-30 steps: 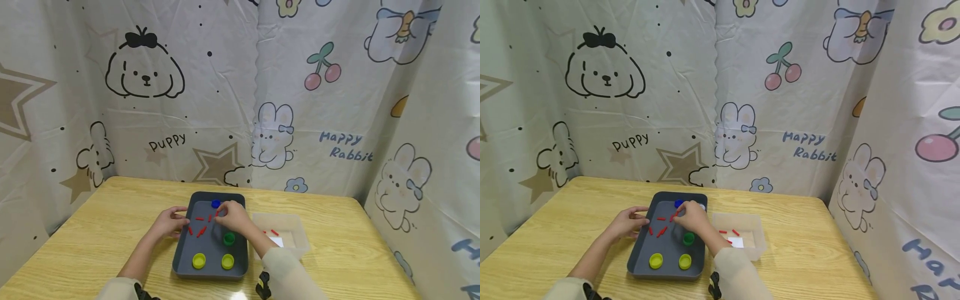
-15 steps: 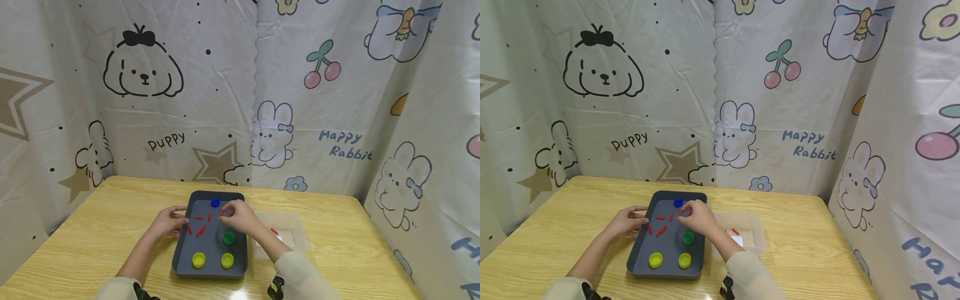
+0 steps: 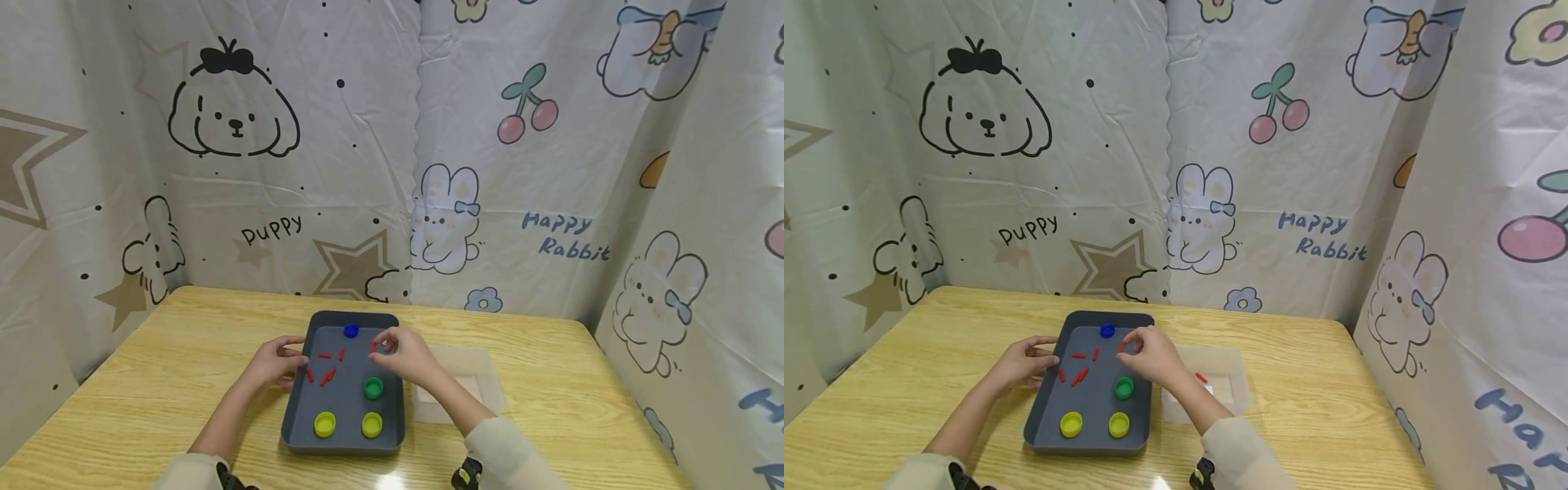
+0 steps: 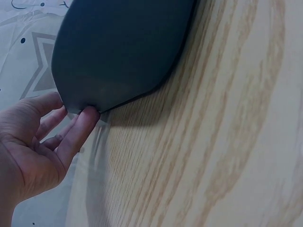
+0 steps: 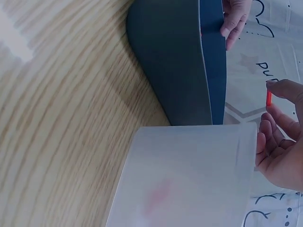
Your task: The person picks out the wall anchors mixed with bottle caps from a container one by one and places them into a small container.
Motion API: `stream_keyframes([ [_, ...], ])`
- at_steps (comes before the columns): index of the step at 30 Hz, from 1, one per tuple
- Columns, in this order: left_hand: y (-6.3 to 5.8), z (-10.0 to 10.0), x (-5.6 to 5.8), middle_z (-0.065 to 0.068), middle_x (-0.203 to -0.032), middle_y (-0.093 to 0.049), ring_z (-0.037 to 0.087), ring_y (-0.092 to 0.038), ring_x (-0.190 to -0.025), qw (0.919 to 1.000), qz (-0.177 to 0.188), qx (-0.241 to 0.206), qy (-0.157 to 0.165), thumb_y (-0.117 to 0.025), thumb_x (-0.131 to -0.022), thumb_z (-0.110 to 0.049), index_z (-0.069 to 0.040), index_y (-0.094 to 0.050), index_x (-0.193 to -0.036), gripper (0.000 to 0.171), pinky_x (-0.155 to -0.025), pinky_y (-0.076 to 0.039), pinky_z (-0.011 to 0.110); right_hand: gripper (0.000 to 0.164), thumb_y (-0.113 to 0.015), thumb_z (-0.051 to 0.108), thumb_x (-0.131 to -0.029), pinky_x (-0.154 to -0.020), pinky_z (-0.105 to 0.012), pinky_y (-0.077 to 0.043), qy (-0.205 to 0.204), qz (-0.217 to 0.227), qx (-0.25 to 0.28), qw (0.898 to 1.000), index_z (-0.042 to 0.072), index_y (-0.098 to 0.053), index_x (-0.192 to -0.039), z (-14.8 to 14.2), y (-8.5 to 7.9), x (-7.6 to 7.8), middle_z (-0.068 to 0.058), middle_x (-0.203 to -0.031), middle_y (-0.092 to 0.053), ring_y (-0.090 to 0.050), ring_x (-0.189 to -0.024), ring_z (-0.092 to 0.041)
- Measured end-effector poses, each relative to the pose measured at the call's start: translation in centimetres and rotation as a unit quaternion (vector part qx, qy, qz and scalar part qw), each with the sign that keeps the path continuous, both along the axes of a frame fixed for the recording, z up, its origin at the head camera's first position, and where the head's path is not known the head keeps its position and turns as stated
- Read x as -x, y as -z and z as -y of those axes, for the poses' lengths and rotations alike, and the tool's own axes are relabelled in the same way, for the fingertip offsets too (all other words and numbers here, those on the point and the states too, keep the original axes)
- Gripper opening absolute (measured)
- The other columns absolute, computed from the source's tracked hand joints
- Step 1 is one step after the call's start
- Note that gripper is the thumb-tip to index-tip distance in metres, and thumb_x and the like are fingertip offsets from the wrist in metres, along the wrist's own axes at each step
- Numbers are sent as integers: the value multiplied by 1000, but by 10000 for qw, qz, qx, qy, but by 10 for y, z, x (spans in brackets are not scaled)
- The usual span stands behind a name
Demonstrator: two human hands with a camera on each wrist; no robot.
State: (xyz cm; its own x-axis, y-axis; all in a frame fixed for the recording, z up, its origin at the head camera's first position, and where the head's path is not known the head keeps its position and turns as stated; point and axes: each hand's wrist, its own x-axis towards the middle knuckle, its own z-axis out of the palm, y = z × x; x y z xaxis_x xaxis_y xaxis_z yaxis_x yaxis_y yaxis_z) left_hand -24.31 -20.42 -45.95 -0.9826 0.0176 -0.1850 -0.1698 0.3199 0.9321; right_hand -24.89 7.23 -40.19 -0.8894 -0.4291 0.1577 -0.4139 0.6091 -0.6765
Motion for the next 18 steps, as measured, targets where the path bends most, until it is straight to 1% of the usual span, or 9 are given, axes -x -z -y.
stream_keyframes([
  [4, 0, -1, 0, 25, -119, -57, 19, -63, -79, 10000, 4, -7, 10, -66, -87, -10, -2, -44, -136, 55, -60, -56, 35, 25, -71, 25, -82, -55, -23, -42, 71, -5, 6, 10000, 10, -68, -102, -5, -2, -2, -10, -88, -61, -48, -69, -12],
  [7, 0, -1, -1, 25, -119, -57, 19, -63, -79, 10000, 0, -17, 16, -66, -87, -11, -3, -44, -136, 55, -60, -56, 35, 25, -71, 25, -82, -54, -23, -42, 129, -33, 50, 9999, 11, -68, -102, -10, -3, -4, -7, -86, -60, -48, -67, -12],
  [11, 0, -1, 0, 24, -119, -57, 19, -62, -79, 10000, 22, -30, 14, -66, -87, -11, -3, -44, -136, 55, -60, -56, 34, 24, -72, 25, -81, -55, -22, -42, 226, -108, 85, 9997, 12, -68, -100, -16, -2, -5, -5, -85, -60, -48, -67, -11],
  [14, 1, -1, 1, 24, -119, -57, 19, -62, -79, 10000, 36, -57, 8, -66, -87, -12, -4, -45, -136, 55, -60, -55, 34, 21, -73, 25, -80, -56, -22, -41, 340, -181, 37, 9992, 13, -69, -96, -22, -1, -6, -3, -83, -59, -47, -68, -12],
  [18, 2, 1, 1, 25, -120, -56, 18, -63, -79, 10000, 10, -75, 8, -66, -87, -11, -4, -45, -136, 54, -61, -56, 34, 19, -74, 25, -78, -54, -22, -41, 530, -134, 23, 9985, 15, -69, -94, -29, -2, -9, -2, -82, -57, -47, -68, -12],
])
